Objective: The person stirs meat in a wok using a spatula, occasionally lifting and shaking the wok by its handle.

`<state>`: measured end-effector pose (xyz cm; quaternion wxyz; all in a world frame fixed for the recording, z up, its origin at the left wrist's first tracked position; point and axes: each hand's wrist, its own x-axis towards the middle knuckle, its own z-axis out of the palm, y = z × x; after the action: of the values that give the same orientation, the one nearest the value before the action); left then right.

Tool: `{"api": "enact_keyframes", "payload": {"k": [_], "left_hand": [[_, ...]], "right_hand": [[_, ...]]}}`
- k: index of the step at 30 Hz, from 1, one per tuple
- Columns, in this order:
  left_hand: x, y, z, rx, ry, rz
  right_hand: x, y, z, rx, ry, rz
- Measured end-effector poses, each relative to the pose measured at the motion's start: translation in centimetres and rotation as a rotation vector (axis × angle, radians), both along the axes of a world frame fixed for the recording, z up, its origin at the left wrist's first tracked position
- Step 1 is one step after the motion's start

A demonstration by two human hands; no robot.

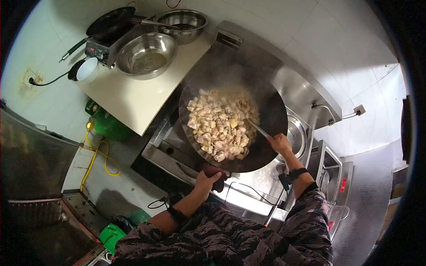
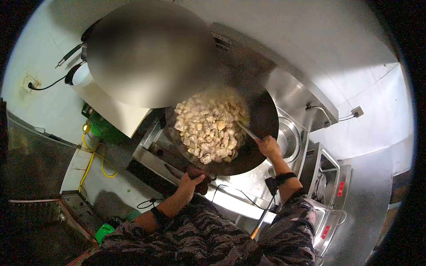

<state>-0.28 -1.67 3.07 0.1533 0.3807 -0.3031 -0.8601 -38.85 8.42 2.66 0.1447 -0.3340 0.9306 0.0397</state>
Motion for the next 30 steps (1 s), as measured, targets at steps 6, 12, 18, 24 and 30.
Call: {"api": "enact_keyframes", "payload": {"k": [6,12,18,24,30], "left_hand": [[0.0,0.6,-2.7,-0.140,0.029,0.011],[-0.2,0.6,-5.6,-0.060,0.127,0.002],[0.0,0.5,-3.8,-0.025,0.175,-0.031],[0.1,0.5,-1.9,0.012,0.125,0.038],[0.1,0.4,-3.1,0.004,0.115,-0.001]], "right_hand": [[7.1,-4.8,3.2,-0.185,0.151,-0.051],[9.3,-1.3,4.9,-0.215,0.462,0.267],[11.7,6.5,9.7,-0.125,0.567,0.355],[11.6,9.8,19.1,0.093,0.544,0.137],[4.9,8.4,24.7,0.461,0.277,0.086]]}}
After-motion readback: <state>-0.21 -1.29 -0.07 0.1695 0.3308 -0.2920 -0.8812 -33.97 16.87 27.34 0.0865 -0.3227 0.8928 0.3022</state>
